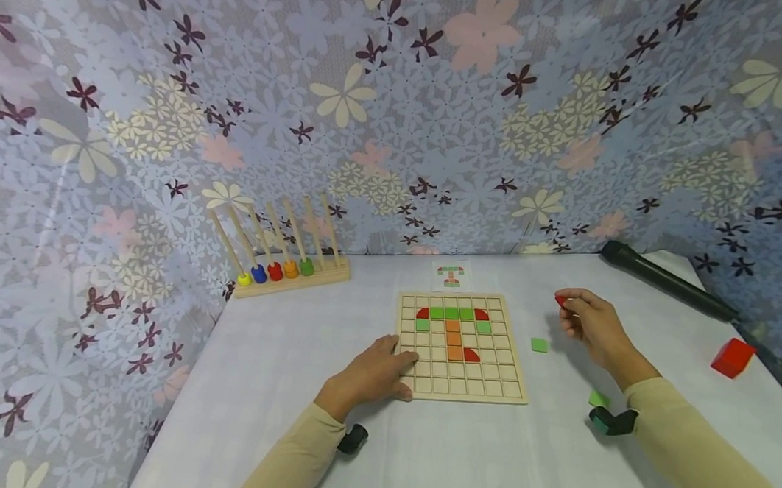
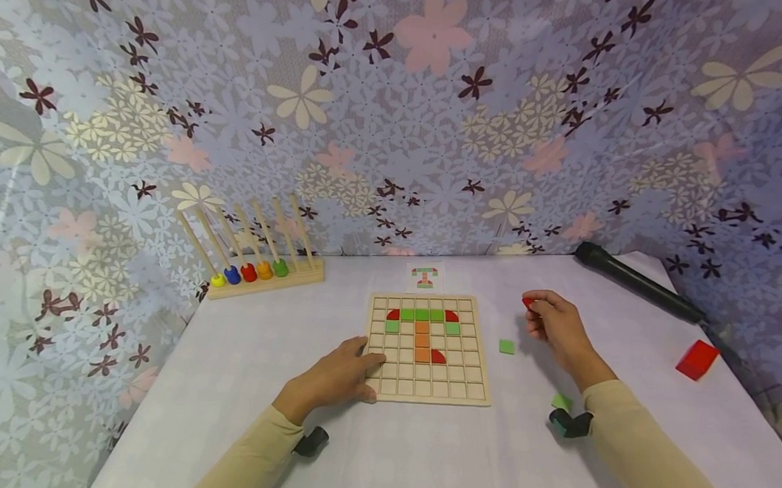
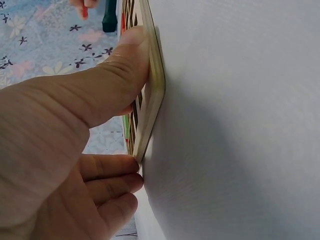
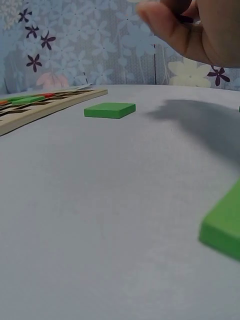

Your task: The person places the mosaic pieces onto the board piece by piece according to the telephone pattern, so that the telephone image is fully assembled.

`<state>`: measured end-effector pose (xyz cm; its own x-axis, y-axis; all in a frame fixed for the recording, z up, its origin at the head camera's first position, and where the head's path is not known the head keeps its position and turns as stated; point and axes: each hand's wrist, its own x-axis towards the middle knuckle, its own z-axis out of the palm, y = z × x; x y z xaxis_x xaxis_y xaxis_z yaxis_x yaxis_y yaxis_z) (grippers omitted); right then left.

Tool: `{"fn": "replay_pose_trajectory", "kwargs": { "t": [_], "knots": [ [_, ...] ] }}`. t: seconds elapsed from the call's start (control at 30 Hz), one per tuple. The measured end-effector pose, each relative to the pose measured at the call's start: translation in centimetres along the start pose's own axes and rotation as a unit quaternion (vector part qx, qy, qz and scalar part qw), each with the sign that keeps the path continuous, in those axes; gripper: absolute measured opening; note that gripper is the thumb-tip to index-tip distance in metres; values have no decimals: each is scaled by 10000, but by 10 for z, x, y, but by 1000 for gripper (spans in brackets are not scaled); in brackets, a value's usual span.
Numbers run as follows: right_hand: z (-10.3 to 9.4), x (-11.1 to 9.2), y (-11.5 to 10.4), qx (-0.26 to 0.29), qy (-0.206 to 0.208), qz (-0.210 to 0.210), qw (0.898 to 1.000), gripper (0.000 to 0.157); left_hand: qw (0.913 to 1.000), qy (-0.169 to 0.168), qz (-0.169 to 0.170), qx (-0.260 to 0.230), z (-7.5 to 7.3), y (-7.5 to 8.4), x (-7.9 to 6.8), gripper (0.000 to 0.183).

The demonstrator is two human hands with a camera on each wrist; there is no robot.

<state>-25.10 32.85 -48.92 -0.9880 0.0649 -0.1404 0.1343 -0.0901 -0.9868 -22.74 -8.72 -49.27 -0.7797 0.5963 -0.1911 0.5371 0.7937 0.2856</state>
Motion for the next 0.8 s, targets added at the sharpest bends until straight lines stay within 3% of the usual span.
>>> {"fn": "replay_pose_trajectory", "kwargs": {
  "t": [0.1, 0.27, 0.47, 0.67, 0.8],
  "knots": [
    [3, -1, -2, 90, 10, 7, 10000, 18, 10000, -1, -8, -25, 1, -1, 0, 73],
    [7, 0, -5, 7, 56, 119, 9999, 9, 10000, 13, 15, 9, 1, -1, -1, 72],
    [15, 2, -6, -284, -81, -20, 9996, 18, 10000, 41, 47, 68, 2, -2, 0, 73],
    [28, 5, -7, -119, -333, -56, 9994, 27, 10000, 33, 51, 48, 2, -2, -1, 73],
    [39, 5, -8, -406, -571, -35, 9975, 35, 10000, 1, 24, 39, 1, -2, 0, 74]
  ]
}}
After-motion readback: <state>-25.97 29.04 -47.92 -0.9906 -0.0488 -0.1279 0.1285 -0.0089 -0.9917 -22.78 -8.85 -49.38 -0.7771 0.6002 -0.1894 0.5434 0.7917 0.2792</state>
